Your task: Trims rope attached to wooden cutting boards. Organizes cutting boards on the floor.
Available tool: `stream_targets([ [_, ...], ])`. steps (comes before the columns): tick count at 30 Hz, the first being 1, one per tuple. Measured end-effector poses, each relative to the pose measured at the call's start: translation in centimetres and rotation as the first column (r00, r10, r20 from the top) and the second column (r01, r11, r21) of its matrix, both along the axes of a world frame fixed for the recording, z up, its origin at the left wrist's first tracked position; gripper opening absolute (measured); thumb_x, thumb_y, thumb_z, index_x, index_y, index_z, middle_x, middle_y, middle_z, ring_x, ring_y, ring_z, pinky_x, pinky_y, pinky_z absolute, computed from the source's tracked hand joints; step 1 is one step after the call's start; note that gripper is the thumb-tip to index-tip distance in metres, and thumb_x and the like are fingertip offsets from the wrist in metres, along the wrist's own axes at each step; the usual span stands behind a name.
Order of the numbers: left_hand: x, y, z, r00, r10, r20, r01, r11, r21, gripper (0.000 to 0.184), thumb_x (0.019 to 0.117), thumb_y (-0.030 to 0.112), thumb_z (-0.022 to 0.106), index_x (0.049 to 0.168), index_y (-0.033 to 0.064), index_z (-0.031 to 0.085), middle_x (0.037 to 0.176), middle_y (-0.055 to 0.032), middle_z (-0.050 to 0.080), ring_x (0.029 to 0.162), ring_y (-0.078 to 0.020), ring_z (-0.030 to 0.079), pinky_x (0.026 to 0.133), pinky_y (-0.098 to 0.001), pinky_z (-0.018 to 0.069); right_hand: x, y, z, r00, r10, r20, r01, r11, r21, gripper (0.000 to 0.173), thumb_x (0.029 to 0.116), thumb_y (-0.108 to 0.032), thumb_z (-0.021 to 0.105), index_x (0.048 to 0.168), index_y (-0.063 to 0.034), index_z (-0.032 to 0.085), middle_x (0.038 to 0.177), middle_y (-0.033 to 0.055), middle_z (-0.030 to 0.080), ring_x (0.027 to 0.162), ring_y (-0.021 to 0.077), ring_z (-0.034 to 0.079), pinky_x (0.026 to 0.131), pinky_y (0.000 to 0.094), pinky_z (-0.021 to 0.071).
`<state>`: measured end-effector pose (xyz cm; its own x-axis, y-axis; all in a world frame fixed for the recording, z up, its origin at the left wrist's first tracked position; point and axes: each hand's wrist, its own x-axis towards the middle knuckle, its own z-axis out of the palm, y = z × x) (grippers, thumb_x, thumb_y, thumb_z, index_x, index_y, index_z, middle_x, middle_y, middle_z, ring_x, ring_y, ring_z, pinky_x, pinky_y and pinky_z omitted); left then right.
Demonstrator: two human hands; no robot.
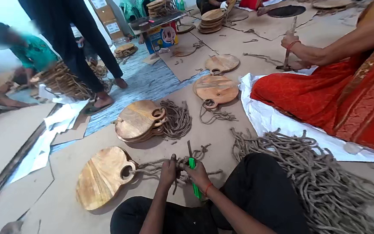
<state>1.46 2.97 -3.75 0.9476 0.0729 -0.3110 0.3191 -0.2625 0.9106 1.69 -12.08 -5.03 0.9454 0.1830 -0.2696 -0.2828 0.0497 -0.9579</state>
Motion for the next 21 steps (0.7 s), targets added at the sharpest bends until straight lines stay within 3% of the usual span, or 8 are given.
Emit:
stream_targets([
  [3, 0.9, 0.1, 0.4, 0.999, 0.000, -0.042, 0.017, 0.920, 0.391, 0.062, 0.1112, 0.042, 0.030, 0.084, 0.0028, 0.070, 0.072, -0.0082, 0.068, 0.068, -0.0232, 0.067, 0.072, -0.0477, 0.0563, -0.4, -3.0, 2.0, 0.988, -0.147, 0.055, 0.153, 0.980, -0.126, 0.021, 0.0945, -0.015, 0.068, 0.109, 0.0000, 0.069, 0.083, 0.0047, 0.067, 0.063, 0.0114, 0.059, 0.062, 0.0315, 0.0528],
  [5, 1.3, 0.7, 2.1, 0.991, 0.124, -0.048, -0.077, 0.829, 0.554, 0.057, 0.1061, 0.053, 0.046, 0.102, 0.0017, 0.071, 0.090, -0.0177, 0.070, 0.089, -0.0358, 0.069, 0.085, -0.0593, 0.0533, -0.4, -8.0, 3.6, 0.934, -0.274, 0.229, 0.330, 0.907, -0.261, 0.024, 0.0947, -0.014, 0.069, 0.112, 0.0021, 0.069, 0.088, 0.0098, 0.069, 0.066, 0.0154, 0.062, 0.063, 0.0366, 0.0547],
  [8, 1.8, 3.1, 4.6, 0.926, 0.375, -0.032, -0.280, 0.744, 0.607, 0.064, 0.0918, 0.058, 0.070, 0.124, 0.0026, 0.066, 0.115, -0.0222, 0.070, 0.108, -0.0408, 0.067, 0.094, -0.0629, 0.0511, -0.2, -18.3, 6.2, 0.836, -0.343, 0.428, 0.526, 0.721, -0.451, 0.043, 0.0961, -0.022, 0.069, 0.124, 0.0100, 0.061, 0.107, 0.0277, 0.067, 0.091, 0.0326, 0.066, 0.084, 0.0538, 0.0542],
  [9, 2.0, 4.3, 4.9, 0.911, 0.411, -0.046, -0.288, 0.711, 0.641, 0.058, 0.0947, 0.051, 0.070, 0.128, 0.0035, 0.064, 0.123, -0.0215, 0.067, 0.113, -0.0404, 0.065, 0.096, -0.0623, 0.0507, 0.0, -21.9, 7.0, 0.843, -0.294, 0.450, 0.511, 0.700, -0.499, 0.047, 0.0969, -0.023, 0.068, 0.129, 0.0110, 0.059, 0.116, 0.0313, 0.065, 0.101, 0.0354, 0.066, 0.092, 0.0550, 0.0526],
  [12, 2.5, 8.3, 5.7, 0.885, 0.420, -0.199, -0.139, 0.649, 0.748, 0.044, 0.1016, 0.036, 0.062, 0.133, 0.0058, 0.063, 0.135, -0.0224, 0.062, 0.120, -0.0426, 0.063, 0.096, -0.0646, 0.0506, -0.2, -28.0, 10.3, 0.943, -0.063, 0.327, 0.274, 0.704, -0.656, 0.059, 0.0951, -0.017, 0.068, 0.145, 0.0058, 0.047, 0.115, 0.0247, 0.062, 0.092, 0.0217, 0.061, 0.086, 0.0413, 0.0529],
  [14, 2.3, 10.9, 5.4, 0.864, 0.424, -0.271, -0.080, 0.647, 0.758, 0.043, 0.1008, 0.032, 0.063, 0.132, 0.0025, 0.062, 0.131, -0.0267, 0.063, 0.121, -0.0471, 0.061, 0.095, -0.0690, 0.0487, -0.4, -28.2, 11.5, 0.973, -0.017, 0.232, 0.174, 0.717, -0.675, 0.072, 0.0918, -0.018, 0.070, 0.153, 0.0030, 0.038, 0.111, 0.0204, 0.061, 0.084, 0.0159, 0.058, 0.080, 0.0370, 0.0519],
  [17, 1.5, 13.1, 2.4, 0.800, 0.385, -0.461, 0.117, 0.653, 0.748, 0.052, 0.0970, 0.033, 0.066, 0.138, 0.0006, 0.058, 0.138, -0.0267, 0.060, 0.129, -0.0453, 0.057, 0.104, -0.0678, 0.0445, 0.0, -25.4, 9.4, 0.975, -0.055, 0.216, 0.170, 0.810, -0.561, 0.058, 0.0953, -0.032, 0.069, 0.144, -0.0050, 0.052, 0.111, 0.0091, 0.066, 0.077, 0.0054, 0.057, 0.068, 0.0284, 0.0516],
  [21, 1.5, 11.6, 0.1, 0.763, 0.395, -0.512, 0.214, 0.594, 0.776, 0.059, 0.0953, 0.027, 0.068, 0.147, 0.0038, 0.051, 0.148, -0.0323, 0.048, 0.133, -0.0511, 0.050, 0.105, -0.0698, 0.0428, 1.1, -16.4, 4.8, 0.994, -0.057, 0.095, 0.080, 0.962, -0.262, 0.042, 0.0935, -0.031, 0.069, 0.128, -0.0071, 0.065, 0.078, -0.0014, 0.060, 0.052, 0.0059, 0.046, 0.046, 0.0235, 0.0404],
])
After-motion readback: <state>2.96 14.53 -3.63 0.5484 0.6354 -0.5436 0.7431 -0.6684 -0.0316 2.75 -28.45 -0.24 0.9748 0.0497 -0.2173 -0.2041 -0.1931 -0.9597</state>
